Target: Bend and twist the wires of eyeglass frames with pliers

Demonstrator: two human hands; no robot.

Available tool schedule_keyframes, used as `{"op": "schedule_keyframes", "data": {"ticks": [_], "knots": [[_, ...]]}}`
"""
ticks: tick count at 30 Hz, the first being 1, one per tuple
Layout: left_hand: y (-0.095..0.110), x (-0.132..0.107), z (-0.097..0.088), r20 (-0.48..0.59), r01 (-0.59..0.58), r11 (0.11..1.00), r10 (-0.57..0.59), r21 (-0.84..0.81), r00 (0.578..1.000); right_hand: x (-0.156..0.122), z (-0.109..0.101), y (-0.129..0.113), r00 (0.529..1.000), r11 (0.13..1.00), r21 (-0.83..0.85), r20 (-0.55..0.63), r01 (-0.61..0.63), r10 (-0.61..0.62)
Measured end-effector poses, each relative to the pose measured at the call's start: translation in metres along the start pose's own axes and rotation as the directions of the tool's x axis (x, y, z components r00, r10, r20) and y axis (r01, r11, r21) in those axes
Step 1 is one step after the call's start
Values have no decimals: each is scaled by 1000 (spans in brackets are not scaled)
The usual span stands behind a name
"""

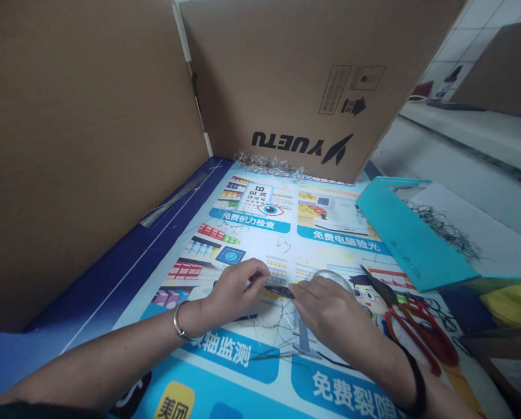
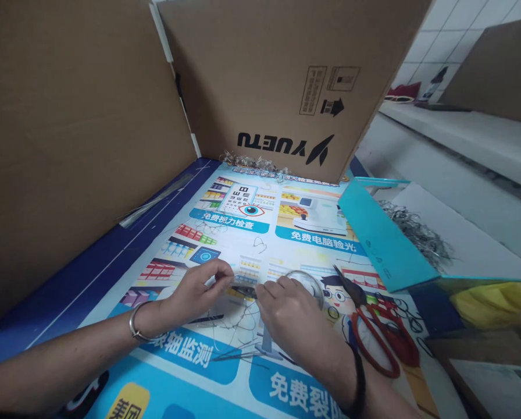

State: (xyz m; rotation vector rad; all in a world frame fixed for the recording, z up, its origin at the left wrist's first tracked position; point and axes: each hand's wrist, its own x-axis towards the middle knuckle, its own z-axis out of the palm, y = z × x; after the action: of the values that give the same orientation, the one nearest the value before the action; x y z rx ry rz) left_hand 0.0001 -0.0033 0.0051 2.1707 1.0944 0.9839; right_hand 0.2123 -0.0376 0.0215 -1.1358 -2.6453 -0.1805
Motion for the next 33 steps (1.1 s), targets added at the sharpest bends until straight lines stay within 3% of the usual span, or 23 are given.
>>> {"op": "schedule_keyframes", "data": {"ticks": [10, 19, 28, 33], "knots": [[1, 2, -3, 9, -90, 996, 90, -5, 996, 1, -4, 6, 1000, 990, 136, 10, 22, -24], [2, 3, -9, 54, -175, 985, 175, -4, 983, -2, 1, 19, 996, 943, 323, 69, -77, 57], [5, 6, -15, 126, -238, 966, 249, -100, 960, -2, 2, 24, 998, 911, 412, 65, -27, 1], [4, 6, -16, 139, -277, 950, 296, -143, 945, -3, 7, 28, 999, 892, 449, -11, 51, -52]]}}
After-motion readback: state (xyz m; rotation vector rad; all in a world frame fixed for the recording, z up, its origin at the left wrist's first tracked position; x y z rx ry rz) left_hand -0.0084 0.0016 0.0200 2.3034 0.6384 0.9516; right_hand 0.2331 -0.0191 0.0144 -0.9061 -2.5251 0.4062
